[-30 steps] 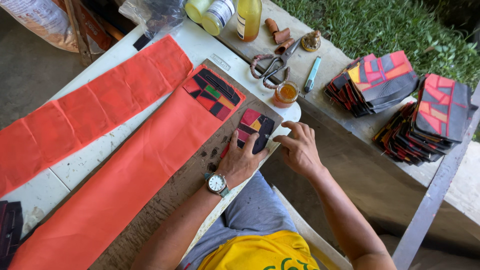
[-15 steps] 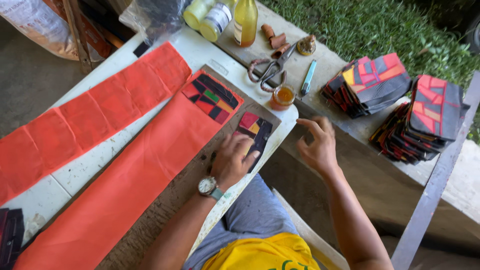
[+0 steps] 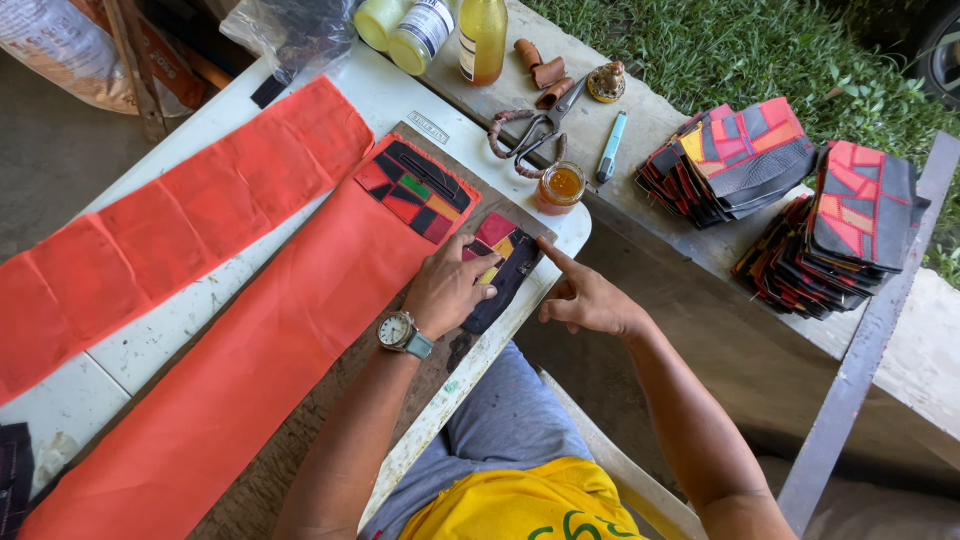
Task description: The person applies adhesive from a small jar onto patterned fabric pieces and presses them onto a long orange fabric strip laid on a table. They repeat the process for multiple pieces, aligning and smoothing each one in place.
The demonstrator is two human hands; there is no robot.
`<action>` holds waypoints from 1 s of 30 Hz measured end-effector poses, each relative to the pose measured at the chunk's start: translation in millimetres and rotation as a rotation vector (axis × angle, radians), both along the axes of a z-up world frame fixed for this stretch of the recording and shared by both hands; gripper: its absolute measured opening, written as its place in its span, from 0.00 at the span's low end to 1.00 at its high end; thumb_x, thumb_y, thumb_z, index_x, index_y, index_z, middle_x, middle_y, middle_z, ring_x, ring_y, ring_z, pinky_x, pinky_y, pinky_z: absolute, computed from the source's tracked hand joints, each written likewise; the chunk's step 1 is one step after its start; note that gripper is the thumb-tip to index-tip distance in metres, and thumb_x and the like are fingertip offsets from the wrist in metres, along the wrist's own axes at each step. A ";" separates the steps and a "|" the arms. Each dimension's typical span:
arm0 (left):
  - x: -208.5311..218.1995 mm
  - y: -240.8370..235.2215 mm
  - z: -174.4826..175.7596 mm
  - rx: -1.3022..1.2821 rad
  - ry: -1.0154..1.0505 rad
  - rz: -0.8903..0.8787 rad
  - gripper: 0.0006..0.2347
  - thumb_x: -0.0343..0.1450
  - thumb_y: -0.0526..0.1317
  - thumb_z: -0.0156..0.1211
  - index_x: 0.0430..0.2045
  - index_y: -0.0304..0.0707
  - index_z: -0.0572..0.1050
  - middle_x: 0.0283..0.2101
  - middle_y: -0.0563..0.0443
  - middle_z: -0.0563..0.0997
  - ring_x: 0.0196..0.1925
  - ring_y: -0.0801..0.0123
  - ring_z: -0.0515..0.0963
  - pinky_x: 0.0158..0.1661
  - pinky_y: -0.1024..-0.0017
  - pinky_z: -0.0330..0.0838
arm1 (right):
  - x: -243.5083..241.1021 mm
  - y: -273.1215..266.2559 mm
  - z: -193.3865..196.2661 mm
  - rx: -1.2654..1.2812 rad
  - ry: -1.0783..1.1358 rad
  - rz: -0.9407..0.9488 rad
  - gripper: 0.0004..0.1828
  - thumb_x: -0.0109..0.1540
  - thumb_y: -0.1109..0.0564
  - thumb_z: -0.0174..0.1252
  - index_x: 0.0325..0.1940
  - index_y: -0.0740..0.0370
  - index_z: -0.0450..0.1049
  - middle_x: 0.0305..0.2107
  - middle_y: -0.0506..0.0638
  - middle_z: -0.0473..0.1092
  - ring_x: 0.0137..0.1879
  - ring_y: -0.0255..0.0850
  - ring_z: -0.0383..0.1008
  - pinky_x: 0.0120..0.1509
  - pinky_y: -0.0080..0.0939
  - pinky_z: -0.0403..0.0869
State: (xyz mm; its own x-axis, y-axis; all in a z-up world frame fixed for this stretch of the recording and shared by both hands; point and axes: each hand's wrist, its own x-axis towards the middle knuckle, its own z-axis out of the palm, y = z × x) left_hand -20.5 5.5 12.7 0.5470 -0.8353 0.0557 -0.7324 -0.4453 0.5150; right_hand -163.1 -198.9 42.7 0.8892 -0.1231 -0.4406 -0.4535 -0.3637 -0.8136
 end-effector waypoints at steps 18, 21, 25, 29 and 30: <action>-1.5 -8.5 -7.4 -0.221 0.156 0.214 0.24 0.60 0.33 0.72 0.48 0.27 0.67 0.53 0.34 0.75 0.55 0.41 0.77 0.52 0.56 0.72 | 54.9 -48.7 21.1 -1.129 -0.572 -0.118 0.26 0.49 0.66 0.62 0.48 0.45 0.83 0.59 0.50 0.67 0.65 0.52 0.62 0.63 0.54 0.63; 2.2 -3.7 -10.3 -0.275 0.258 0.156 0.24 0.62 0.33 0.70 0.50 0.31 0.66 0.53 0.36 0.78 0.57 0.45 0.77 0.53 0.58 0.73 | 53.9 -45.6 20.4 -1.147 -0.580 -0.087 0.27 0.47 0.68 0.62 0.45 0.42 0.84 0.60 0.50 0.67 0.66 0.53 0.62 0.63 0.53 0.63; 2.2 2.7 -12.2 -0.389 0.235 0.072 0.24 0.62 0.31 0.70 0.52 0.34 0.69 0.54 0.38 0.78 0.57 0.46 0.77 0.54 0.59 0.71 | 43.1 -50.0 29.3 -1.030 -0.601 -0.129 0.29 0.48 0.68 0.61 0.50 0.44 0.83 0.62 0.52 0.66 0.66 0.54 0.61 0.62 0.53 0.62; 0.9 2.5 -9.8 -0.335 0.246 0.070 0.17 0.64 0.32 0.69 0.48 0.36 0.76 0.52 0.42 0.79 0.56 0.49 0.78 0.54 0.61 0.72 | 32.5 -47.8 29.6 -0.999 -0.572 -0.176 0.30 0.47 0.67 0.61 0.52 0.46 0.82 0.60 0.51 0.66 0.64 0.54 0.62 0.63 0.54 0.61; 0.5 2.5 -9.8 -0.304 0.260 0.071 0.15 0.65 0.33 0.69 0.45 0.36 0.78 0.51 0.43 0.79 0.55 0.50 0.79 0.54 0.62 0.73 | 29.4 -46.9 30.0 -1.038 -0.574 -0.141 0.29 0.47 0.67 0.62 0.50 0.47 0.82 0.58 0.51 0.67 0.64 0.54 0.62 0.62 0.54 0.62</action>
